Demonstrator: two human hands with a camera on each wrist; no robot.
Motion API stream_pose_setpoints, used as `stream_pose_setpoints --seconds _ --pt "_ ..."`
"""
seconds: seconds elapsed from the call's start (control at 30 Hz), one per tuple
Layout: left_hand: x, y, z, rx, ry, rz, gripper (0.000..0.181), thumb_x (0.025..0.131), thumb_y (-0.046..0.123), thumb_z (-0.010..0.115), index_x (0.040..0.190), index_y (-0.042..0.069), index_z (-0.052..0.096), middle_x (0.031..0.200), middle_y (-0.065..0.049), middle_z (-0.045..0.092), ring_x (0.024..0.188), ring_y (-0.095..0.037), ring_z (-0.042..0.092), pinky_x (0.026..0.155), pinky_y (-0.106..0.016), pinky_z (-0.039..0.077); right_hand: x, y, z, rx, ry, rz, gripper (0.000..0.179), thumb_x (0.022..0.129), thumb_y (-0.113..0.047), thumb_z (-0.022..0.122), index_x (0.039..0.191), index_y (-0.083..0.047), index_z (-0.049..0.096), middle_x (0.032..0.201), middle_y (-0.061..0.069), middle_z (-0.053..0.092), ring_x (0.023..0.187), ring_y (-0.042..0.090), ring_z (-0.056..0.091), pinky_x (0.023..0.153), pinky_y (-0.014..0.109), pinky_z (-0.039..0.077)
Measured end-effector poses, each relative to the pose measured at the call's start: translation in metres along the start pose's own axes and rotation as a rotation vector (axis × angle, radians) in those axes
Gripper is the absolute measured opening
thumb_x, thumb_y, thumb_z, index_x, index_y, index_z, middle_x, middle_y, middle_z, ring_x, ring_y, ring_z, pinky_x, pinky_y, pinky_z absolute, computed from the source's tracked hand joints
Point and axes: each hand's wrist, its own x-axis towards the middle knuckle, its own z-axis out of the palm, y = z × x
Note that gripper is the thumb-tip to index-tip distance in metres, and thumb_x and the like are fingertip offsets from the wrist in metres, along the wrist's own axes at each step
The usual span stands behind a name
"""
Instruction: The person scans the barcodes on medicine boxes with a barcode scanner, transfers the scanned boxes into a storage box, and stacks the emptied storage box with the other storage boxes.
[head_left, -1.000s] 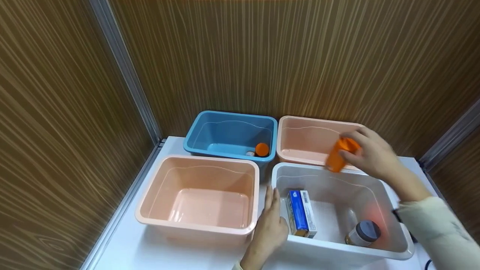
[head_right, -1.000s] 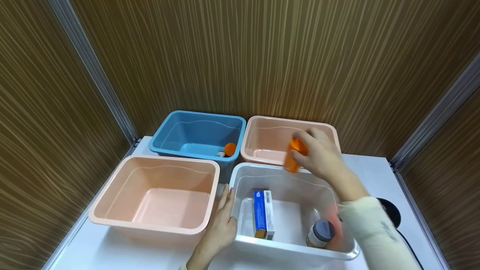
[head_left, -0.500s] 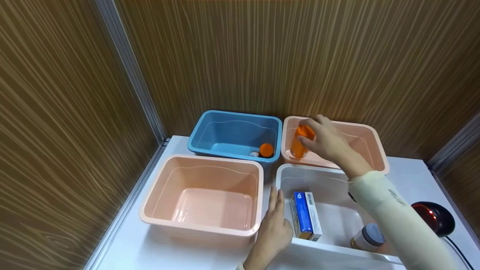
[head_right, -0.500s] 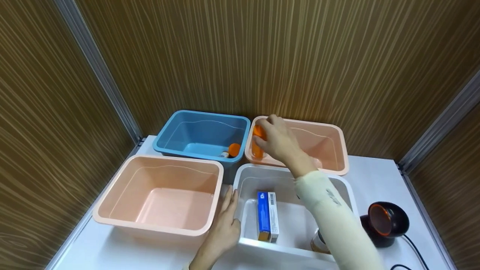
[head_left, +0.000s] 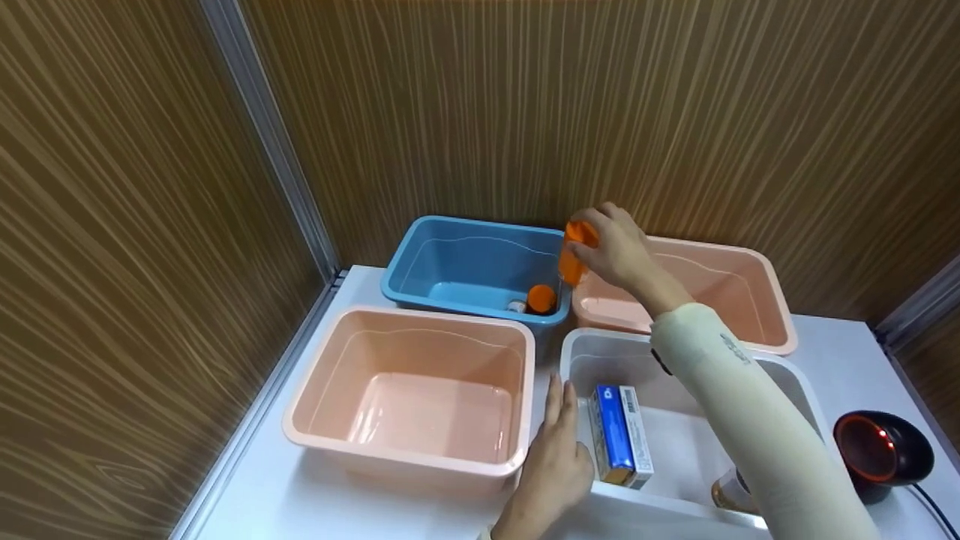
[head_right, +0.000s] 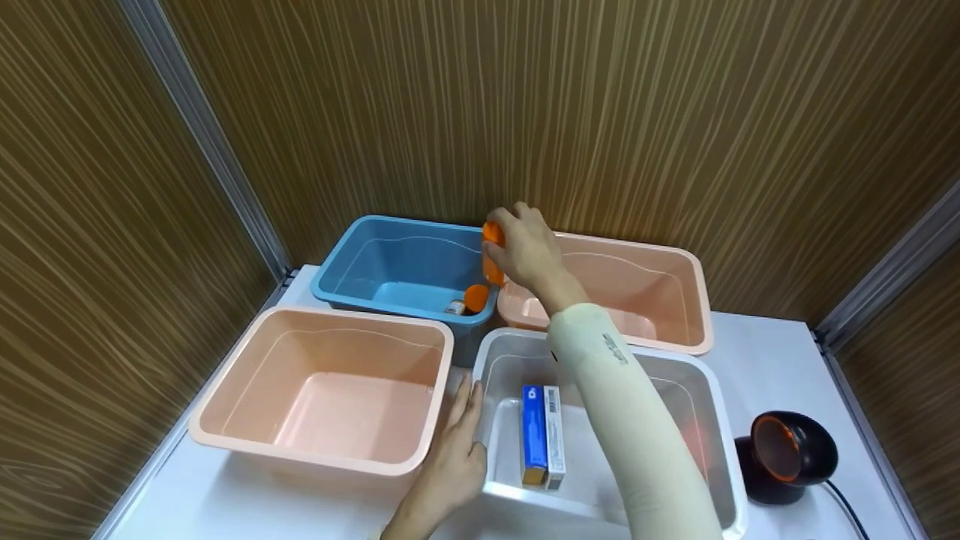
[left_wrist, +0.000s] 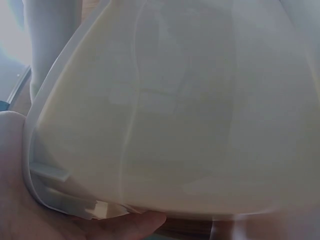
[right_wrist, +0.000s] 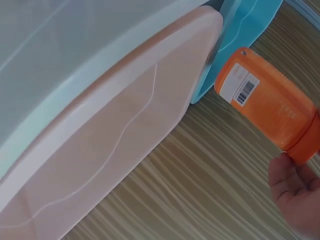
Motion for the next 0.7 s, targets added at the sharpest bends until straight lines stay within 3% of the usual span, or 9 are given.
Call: stream_pose_setpoints --seconds 0.27,0.43,0.7 --pt "-0.008 0.003 0.000 -0.004 0.008 -0.003 0.074 0.093 -0.004 0.049 0.161 0.011 0.025 0.170 0.006 0.000 0.140 -0.024 0.040 0.059 -0.022 0.047 0.011 -0.005 0.014 0.009 -0.013 0.024 0.040 0.095 -0.018 0.072 0.132 -0.007 0.063 0.134 0.016 0.052 0.124 0.036 0.043 0.103 0.057 0.039" --pt "-0.011 0.005 0.001 -0.006 -0.013 -0.038 0.074 0.094 -0.003 0.049 0.162 0.013 0.024 0.170 0.007 -0.001 0.141 -0.022 0.037 0.068 -0.022 0.050 0.016 -0.005 0.022 0.031 -0.006 0.031 0.040 0.095 -0.016 0.070 0.133 -0.006 0.062 0.135 0.017 0.052 0.125 0.036 0.043 0.104 0.054 0.041" --pt "-0.015 0.010 0.005 -0.012 -0.058 -0.064 0.077 0.094 -0.002 0.051 0.163 0.018 0.023 0.168 0.013 -0.005 0.146 -0.021 0.030 0.082 -0.022 0.050 0.021 0.003 0.025 0.129 0.044 0.170 0.038 0.096 -0.009 0.069 0.133 -0.008 0.062 0.134 0.013 0.051 0.121 0.034 0.045 0.103 0.049 0.045"
